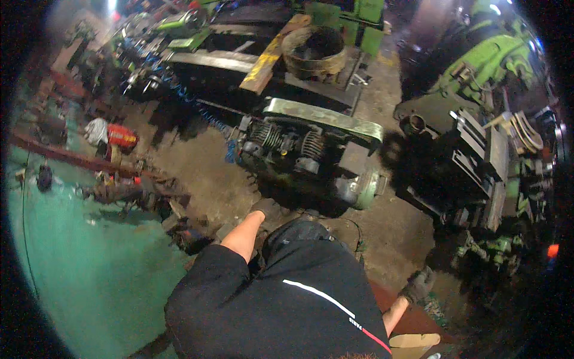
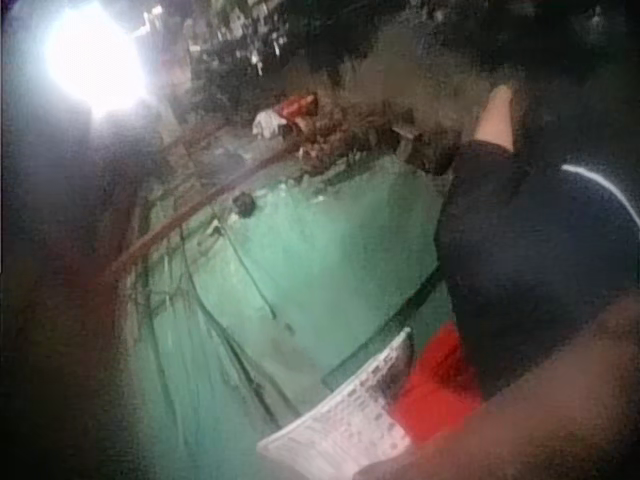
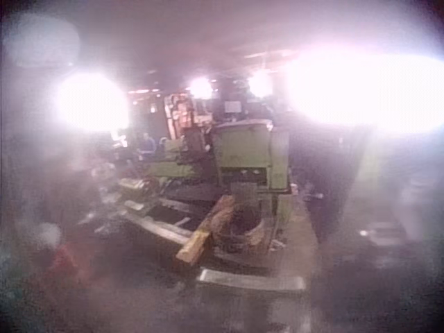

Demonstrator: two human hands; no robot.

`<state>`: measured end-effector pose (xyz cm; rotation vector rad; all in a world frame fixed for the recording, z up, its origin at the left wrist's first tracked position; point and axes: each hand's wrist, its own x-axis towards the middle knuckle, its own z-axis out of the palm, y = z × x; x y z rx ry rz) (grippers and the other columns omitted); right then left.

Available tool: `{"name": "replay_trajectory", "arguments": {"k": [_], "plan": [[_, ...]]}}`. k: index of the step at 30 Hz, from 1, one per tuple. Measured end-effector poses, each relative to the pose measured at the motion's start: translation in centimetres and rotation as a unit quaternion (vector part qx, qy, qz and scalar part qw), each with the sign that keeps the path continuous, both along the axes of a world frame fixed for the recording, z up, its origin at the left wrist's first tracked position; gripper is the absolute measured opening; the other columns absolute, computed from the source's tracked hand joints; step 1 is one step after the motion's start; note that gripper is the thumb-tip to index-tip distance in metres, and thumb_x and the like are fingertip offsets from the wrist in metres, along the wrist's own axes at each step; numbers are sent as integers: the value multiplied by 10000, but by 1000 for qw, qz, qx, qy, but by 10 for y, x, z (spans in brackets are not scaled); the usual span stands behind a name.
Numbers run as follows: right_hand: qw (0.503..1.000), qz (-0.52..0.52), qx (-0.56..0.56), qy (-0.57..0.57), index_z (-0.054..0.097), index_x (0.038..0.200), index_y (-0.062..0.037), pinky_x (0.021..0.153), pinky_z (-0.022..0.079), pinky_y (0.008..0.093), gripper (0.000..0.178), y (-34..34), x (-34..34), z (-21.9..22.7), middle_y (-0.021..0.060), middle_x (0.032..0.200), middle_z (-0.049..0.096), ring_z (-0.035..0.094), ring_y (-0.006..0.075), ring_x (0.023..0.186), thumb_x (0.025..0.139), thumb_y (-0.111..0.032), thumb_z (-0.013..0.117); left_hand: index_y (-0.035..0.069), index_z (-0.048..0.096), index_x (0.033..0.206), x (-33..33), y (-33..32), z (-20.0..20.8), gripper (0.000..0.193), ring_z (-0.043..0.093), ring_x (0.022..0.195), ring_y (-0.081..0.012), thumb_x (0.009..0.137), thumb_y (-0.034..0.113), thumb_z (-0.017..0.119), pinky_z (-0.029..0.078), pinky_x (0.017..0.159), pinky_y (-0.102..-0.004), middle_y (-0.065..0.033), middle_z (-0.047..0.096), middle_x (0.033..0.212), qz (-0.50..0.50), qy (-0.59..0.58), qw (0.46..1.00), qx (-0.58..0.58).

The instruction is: The person operates a green metal lathe in a workshop. They adjust the chuck and controls, connect an air hose, and use a pneumatic tool to tighten the chuck jaws.

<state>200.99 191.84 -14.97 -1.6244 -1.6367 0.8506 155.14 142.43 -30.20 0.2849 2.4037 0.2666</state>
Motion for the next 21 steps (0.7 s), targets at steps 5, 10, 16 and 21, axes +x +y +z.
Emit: {"name": "replay_trajectory", "arguments": {"k": [5, 10, 16, 21], "plan": [[916, 142, -369, -68, 747, 1278, -88, 589, 487, 440, 364, 26, 2, -161, 106, 858, 701, 571, 235, 654, 1045, -367, 722, 116, 805, 1358, 46, -139, -82, 582, 715, 1325, -429, 1053, 569, 605, 543, 1135, -539, -209, 751, 1454, 33, -117, 990, -74], [764, 66, -629, -128, 743, 1266, -167, 571, 447, 523, 454, 19, 23, -226, 135, 812, 673, 533, 277, 602, 1060, -570, 718, 100, 822, 1338, 139, -153, 5, 581, 741, 1251, -454, 1039, 555, 619, 561, 1091, -530, -213, 780, 1404, 230, -59, 971, 8], [734, 222, -612, -192, 752, 1068, -183, 584, 499, 566, 328, 59, -74, -271, 128, 779, 697, 628, 365, 617, 1061, -505, 693, 66, 809, 1354, 268, -183, 5, 647, 716, 1314, -468, 1039, 595, 608, 544, 1111, -532, -242, 764, 1424, 175, -116, 978, -3], [582, 318, -697, -274, 671, 897, -231, 594, 480, 548, 337, 13, -208, -253, 80, 732, 596, 573, 313, 619, 1000, -547, 729, 72, 807, 1333, 317, -235, 11, 638, 684, 1348, -484, 1040, 594, 584, 524, 1127, -562, -268, 754, 1409, 376, -21, 926, -6]]}}
